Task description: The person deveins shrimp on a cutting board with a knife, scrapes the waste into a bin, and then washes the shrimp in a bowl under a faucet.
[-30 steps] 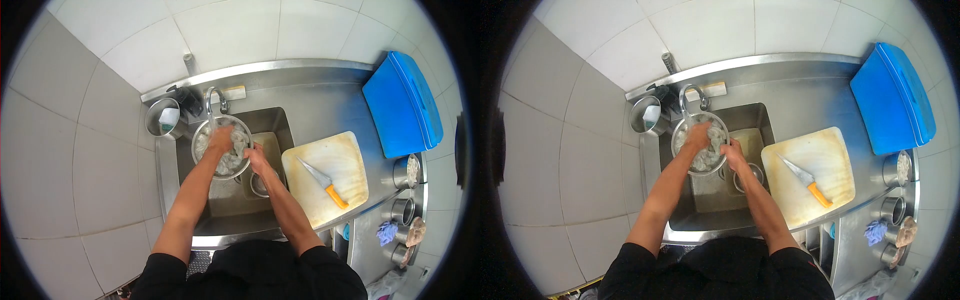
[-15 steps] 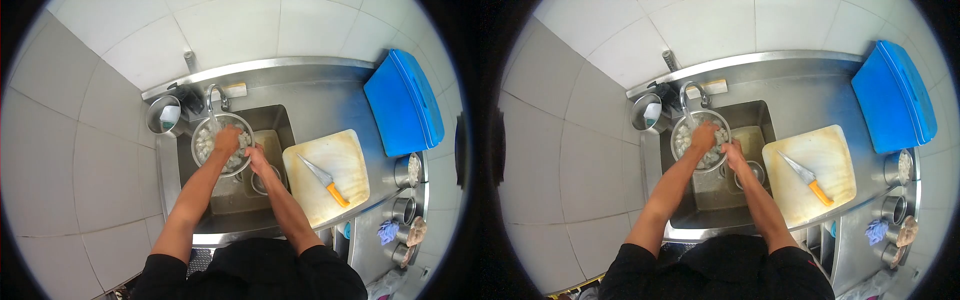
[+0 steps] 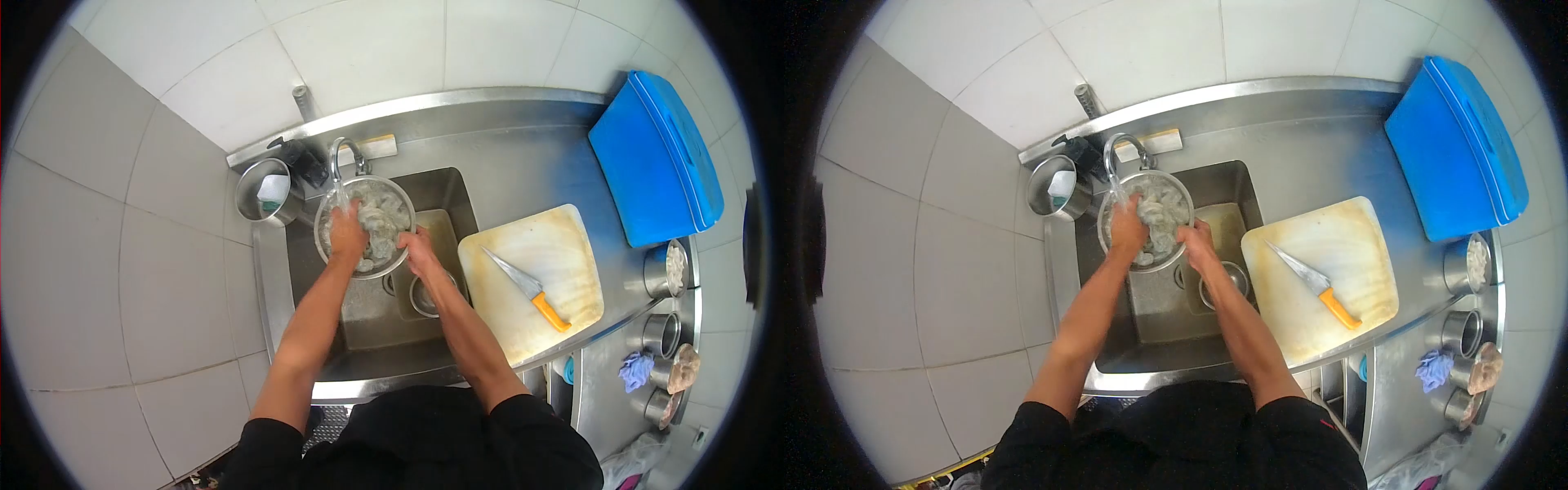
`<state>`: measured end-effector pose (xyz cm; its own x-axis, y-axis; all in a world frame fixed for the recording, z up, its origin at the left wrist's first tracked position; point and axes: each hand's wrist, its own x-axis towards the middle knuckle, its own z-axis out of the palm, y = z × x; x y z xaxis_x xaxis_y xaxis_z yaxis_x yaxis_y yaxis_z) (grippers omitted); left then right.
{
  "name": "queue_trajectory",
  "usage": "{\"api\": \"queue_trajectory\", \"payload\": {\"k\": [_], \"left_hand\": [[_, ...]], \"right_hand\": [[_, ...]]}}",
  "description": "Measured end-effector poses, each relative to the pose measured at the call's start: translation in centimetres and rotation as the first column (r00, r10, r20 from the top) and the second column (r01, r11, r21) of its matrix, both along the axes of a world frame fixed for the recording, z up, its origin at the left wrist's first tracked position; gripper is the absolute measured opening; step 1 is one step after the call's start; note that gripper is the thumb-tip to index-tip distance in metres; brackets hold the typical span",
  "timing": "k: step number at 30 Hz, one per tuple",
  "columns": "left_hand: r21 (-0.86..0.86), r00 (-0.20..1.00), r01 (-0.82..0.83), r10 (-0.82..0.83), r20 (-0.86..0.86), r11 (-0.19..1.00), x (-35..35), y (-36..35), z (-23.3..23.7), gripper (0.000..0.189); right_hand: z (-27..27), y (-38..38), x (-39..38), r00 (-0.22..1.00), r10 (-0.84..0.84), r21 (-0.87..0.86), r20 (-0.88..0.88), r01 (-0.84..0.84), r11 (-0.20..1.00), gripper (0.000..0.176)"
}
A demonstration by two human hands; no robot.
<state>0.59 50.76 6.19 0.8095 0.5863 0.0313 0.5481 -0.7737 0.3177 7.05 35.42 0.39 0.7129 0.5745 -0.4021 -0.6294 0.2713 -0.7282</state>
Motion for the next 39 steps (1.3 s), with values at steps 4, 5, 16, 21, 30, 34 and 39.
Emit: {"api": "queue_trajectory", "payload": {"k": [4,5,16,21,30,34,39], "left_hand": [[-0.023,0.985,0.152,-0.149,0.091,0.988,1.2,1.9,2.9,0.036],[-0.030,0.984,0.158,-0.155,0.084,0.987,1.4,1.7,3.4,0.036],[-0.613,0.995,0.052,-0.095,-0.038,0.789,2.1,1.8,7.7,0.036],[-0.656,0.982,0.153,-0.191,0.013,0.739,1.2,1.2,8.3,0.043],[-0.751,0.974,0.129,0.060,0.219,0.648,-1.8,4.9,8.4,0.025],[-0.585,0.888,0.034,0.245,0.390,0.810,-1.3,9.8,2.3,0.025],[-0.189,0.926,0.150,-0.071,0.370,0.970,5.1,8.9,-5.0,0.040]], "right_hand": [[0.8,-0.8,0.6,0.999,-0.050,-0.021,0.005,0.050,0.999,0.044],[0.7,-1.0,0.7,0.998,-0.056,-0.028,-0.003,0.056,0.998,0.044],[1.6,-2.0,1.0,0.998,-0.059,-0.052,0.025,0.060,0.997,0.046],[3.8,-2.1,-0.2,0.996,-0.086,-0.003,-0.013,0.086,0.996,0.046],[-0.3,-3.8,-1.1,0.994,-0.094,0.021,-0.052,0.095,0.995,0.041],[1.0,-7.4,-1.6,0.969,-0.219,0.114,-0.115,0.232,0.966,0.036],[4.6,-15.9,1.7,0.929,-0.354,0.043,-0.112,0.360,0.932,0.017]]}}
